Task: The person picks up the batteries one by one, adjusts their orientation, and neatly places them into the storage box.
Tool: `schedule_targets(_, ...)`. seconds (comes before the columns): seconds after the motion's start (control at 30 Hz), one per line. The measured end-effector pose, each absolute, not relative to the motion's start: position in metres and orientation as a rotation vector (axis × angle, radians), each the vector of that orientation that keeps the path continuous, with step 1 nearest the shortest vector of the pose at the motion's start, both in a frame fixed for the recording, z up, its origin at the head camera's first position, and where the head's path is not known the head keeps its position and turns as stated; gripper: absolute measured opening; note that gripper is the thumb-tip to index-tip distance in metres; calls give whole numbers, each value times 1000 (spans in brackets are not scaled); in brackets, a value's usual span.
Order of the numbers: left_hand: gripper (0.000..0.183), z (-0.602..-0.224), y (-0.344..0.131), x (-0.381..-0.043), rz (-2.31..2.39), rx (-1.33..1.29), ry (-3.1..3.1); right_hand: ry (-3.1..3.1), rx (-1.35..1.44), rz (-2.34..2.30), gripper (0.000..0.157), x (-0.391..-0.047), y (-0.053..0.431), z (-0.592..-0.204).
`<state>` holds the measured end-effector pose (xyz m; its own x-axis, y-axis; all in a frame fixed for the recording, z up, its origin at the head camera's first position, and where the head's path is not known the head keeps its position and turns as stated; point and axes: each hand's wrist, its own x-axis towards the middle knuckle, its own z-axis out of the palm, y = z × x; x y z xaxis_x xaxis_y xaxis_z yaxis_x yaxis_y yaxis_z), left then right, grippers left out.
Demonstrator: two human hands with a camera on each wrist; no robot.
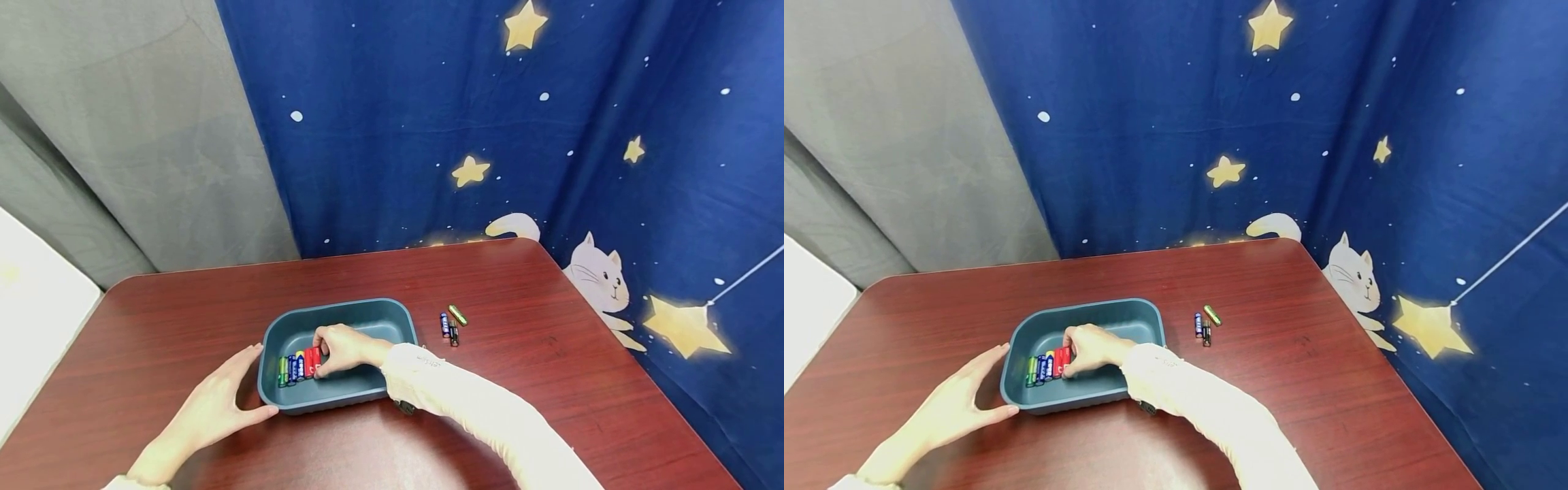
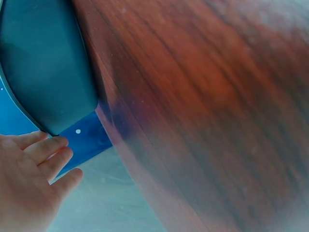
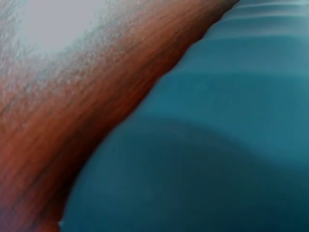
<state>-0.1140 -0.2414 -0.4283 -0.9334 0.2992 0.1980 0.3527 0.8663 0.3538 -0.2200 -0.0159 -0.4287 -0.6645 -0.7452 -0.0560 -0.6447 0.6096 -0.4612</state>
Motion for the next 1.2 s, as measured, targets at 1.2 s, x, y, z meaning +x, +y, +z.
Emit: schedule_targets(1.2,99,-428,-241,-113,-589,-477,-2944,2331,-1168,-1268,42,-211,35,-379)
